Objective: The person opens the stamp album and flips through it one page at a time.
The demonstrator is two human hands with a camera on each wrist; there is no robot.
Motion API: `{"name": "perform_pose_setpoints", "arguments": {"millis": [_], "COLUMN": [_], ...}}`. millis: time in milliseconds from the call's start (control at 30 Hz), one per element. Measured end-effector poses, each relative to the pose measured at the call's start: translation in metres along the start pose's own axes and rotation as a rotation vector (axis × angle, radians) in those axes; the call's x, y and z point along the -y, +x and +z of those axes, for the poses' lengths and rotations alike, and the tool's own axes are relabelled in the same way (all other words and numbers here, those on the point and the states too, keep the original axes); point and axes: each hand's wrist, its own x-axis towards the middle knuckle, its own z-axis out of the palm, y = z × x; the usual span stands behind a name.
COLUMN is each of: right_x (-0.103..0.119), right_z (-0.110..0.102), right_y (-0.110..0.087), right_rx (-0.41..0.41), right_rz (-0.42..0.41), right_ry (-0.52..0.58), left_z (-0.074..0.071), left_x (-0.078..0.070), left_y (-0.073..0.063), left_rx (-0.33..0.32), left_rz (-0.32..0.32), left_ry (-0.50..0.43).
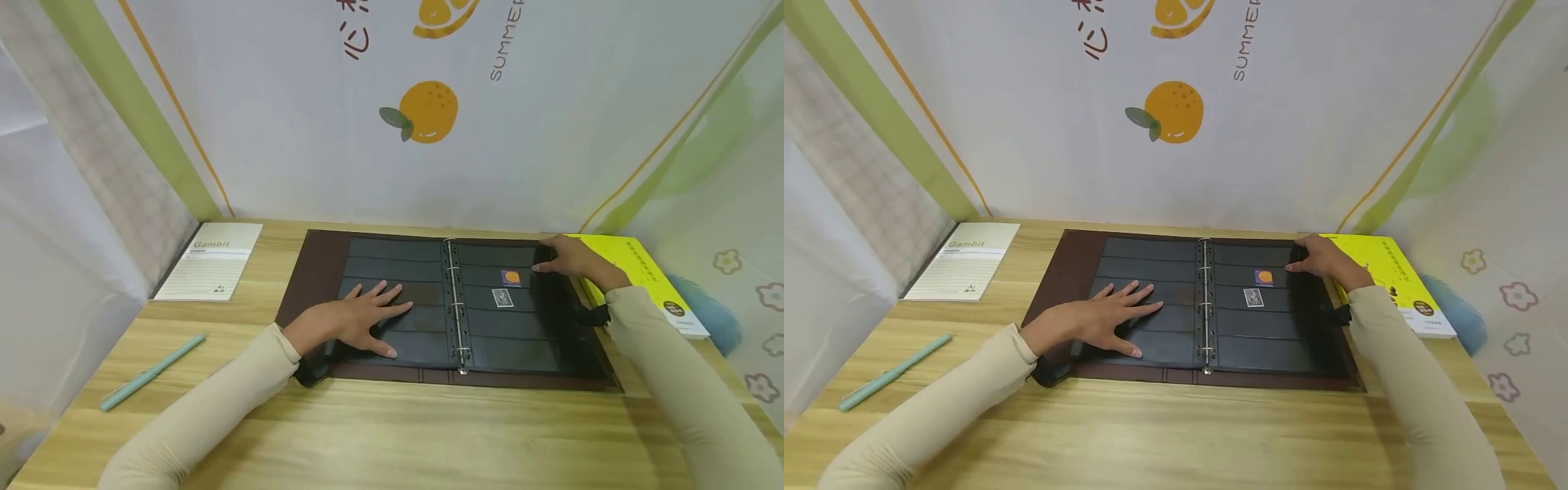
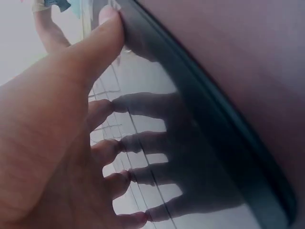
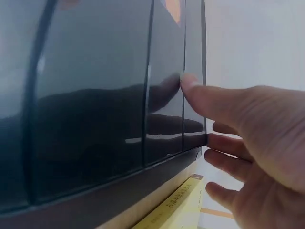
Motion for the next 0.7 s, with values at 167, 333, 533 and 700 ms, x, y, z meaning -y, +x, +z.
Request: {"name": "perform_pose_setpoints", "arguments": {"millis": [167,333,533,700], "right_x": [0.002,-0.003,-0.015,-0.022], "right_z": [-0.005,-0.007,-0.013,-0.007], "right_y": [0.0,-0.008,-0.033,-0.064], "right_rx": [-0.101,-0.054,0.162,0.313], "right_rz": [-0.003,0.093,0.108,0.125], "right_ry": [0.046,0.287,0.582,0.796], "left_z": [0.0,0.003,0.004,0.0], "left_x": [0.002,0.002,0.002,0.003], "left_y": [0.0,0.002,0.002,0.001], "left_rx": [0.003,-0.003,-0.004,0.002], "left_rz": [0.009,0.014,0.021,0.014], "left_ry": [0.004,-0.001,-0.01,-0.008]}}
